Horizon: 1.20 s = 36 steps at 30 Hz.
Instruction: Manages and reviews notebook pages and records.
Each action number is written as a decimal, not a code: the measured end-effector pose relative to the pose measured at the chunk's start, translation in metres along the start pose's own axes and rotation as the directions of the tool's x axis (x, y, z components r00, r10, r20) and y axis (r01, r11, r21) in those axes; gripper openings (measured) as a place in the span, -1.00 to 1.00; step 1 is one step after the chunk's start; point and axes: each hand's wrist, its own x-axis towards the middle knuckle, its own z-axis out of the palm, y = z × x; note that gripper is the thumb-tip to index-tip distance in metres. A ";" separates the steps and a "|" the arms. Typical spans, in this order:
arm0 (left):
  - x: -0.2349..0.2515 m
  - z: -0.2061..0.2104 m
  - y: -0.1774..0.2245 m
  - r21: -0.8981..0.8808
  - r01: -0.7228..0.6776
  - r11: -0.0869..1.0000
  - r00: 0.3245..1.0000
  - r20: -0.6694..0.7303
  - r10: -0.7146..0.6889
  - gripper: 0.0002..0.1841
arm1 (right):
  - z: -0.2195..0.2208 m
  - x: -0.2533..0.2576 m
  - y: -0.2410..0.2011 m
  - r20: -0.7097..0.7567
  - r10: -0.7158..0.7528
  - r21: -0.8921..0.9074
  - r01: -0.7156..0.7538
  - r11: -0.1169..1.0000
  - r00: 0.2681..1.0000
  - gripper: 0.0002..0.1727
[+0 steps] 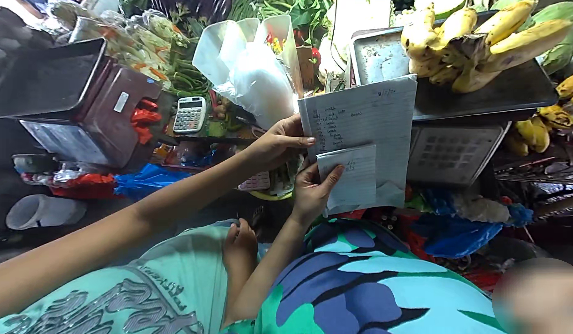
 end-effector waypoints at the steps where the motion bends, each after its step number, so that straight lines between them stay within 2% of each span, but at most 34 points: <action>1: 0.000 0.000 0.000 0.001 0.001 1.000 1.000 -0.002 -0.001 -0.78 | 0.004 0.008 0.004 -0.026 0.017 -0.019 -0.017 1.000 1.000 -0.33; 4: 0.000 -0.001 0.001 -0.001 -0.001 1.000 1.000 -0.007 0.001 -0.80 | -0.004 -0.010 0.006 -0.030 0.076 -0.054 -0.077 0.996 0.997 -0.40; 6: 0.005 -0.003 0.013 -0.013 -0.010 1.000 0.999 0.032 0.010 -0.71 | -0.007 -0.028 0.033 -0.047 0.148 -0.239 -0.155 0.958 0.988 -0.62; 7: 0.012 -0.004 0.025 0.003 -0.028 1.000 0.994 0.103 0.027 -0.62 | -0.004 -0.028 0.052 -0.065 0.210 -0.366 -0.219 0.905 0.976 -0.57; 9: 0.018 -0.005 0.032 0.006 -0.053 0.999 0.989 0.139 0.052 -0.55 | 0.009 -0.018 0.087 -0.120 0.314 -0.587 -0.323 0.743 0.942 -0.38; 11: 0.012 -0.005 0.019 0.010 -0.076 0.997 0.992 0.102 0.074 -0.60 | 0.021 -0.010 0.108 -0.148 0.368 -0.706 -0.359 0.610 0.918 -0.34; 12: 0.006 -0.003 0.008 -0.002 -0.071 0.997 0.997 0.033 0.071 -0.69 | 0.026 -0.007 0.113 -0.157 0.395 -0.737 -0.374 0.564 0.905 -0.34; 14: -0.001 -0.001 0.002 -0.003 -0.049 0.999 0.999 -0.016 0.049 -0.78 | 0.032 0.000 0.116 -0.162 0.446 -0.774 -0.394 0.495 0.880 -0.33; 18: -0.002 -0.001 0.003 -0.004 -0.038 0.999 0.999 -0.026 0.038 -0.77 | 0.038 0.007 0.119 -0.175 0.455 -0.815 -0.388 0.431 0.873 -0.32; 23: -0.002 0.000 0.002 -0.011 -0.057 0.998 0.998 -0.035 0.057 -0.78 | 0.044 0.010 0.122 -0.187 0.407 -0.841 -0.360 0.405 0.894 -0.33; 36: -0.004 -0.001 0.003 -0.037 -0.058 0.998 0.998 -0.036 0.056 -0.80 | 0.050 0.013 0.122 -0.202 0.432 -0.853 -0.375 0.364 0.879 -0.32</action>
